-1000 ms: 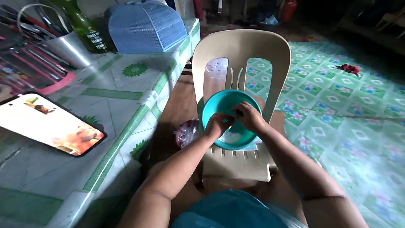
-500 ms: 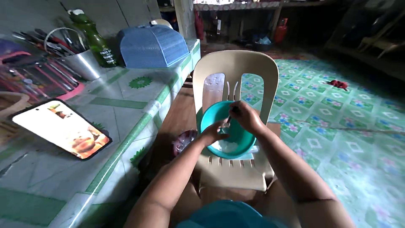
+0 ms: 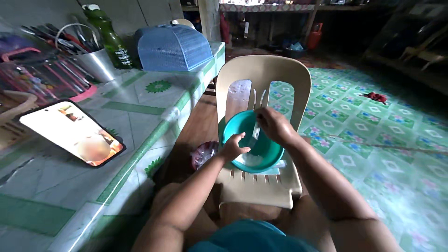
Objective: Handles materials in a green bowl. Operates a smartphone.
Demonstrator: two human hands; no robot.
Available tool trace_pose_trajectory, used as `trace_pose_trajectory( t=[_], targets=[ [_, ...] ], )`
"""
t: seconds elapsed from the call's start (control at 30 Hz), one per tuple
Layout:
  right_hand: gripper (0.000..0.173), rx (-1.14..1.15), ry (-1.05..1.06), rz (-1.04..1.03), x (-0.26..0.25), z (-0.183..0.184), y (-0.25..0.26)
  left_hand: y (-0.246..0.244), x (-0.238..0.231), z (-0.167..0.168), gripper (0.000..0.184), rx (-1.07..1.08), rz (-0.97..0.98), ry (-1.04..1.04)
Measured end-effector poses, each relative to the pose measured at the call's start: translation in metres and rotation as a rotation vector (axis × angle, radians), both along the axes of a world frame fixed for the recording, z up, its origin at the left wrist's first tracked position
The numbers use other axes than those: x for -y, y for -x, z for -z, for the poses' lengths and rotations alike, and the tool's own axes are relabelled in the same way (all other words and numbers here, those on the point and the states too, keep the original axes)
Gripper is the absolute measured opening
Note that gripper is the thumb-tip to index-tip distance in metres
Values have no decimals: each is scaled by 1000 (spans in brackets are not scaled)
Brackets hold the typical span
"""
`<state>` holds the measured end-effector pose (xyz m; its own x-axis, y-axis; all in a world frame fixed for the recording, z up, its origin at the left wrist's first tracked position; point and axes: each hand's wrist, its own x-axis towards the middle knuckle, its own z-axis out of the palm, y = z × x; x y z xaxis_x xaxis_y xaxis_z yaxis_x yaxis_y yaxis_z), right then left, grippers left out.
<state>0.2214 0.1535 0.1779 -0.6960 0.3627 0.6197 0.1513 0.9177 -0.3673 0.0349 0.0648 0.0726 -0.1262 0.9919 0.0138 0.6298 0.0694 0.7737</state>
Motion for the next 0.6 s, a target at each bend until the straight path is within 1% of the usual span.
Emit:
trace_pose_trajectory(
  t=[0.07, 0.13, 0.2, 0.23, 0.27, 0.3, 0.33, 0.37, 0.43, 0.47, 0.53, 0.6],
  targets=[
    [26, 93, 50, -3, -7, 6, 8, 4, 9, -11, 76, -116, -30, 93],
    [28, 99, 68, 4, -7, -13, 6, 9, 20, -14, 73, -121, -49, 73],
    [28, 48, 72, 22, 6, -35, -3, 13, 37, -6, 67, -74, -63, -15],
    [27, -17, 23, 37, 9, -43, -7, 15, 41, -5, 65, -59, -75, -62],
    [26, -94, -32, 49, 10, -46, -8, 16, 46, -3, 62, -55, -98, -98],
    [25, -146, -57, 64, 11, -40, -5, 16, 52, 1, 59, -50, -130, -112],
    [25, -134, -40, 73, 10, -30, 0, 14, 59, 8, 55, -47, -167, -136],
    [26, -58, 0, 73, 5, -21, 6, 14, 62, 17, 51, -48, -206, -208],
    [25, 36, 50, 50, -9, -10, 17, 13, 65, 41, 44, -54, -274, -415],
    [26, 53, 68, 41, -14, -12, 18, 13, 67, 51, 42, -61, -295, -490],
    [28, 61, 103, 41, -11, -33, 16, 13, 72, 69, 38, -89, -328, -578],
    [28, -2, 67, 49, -2, -54, 9, 14, 73, 86, 35, -134, -377, -647]
  ],
)
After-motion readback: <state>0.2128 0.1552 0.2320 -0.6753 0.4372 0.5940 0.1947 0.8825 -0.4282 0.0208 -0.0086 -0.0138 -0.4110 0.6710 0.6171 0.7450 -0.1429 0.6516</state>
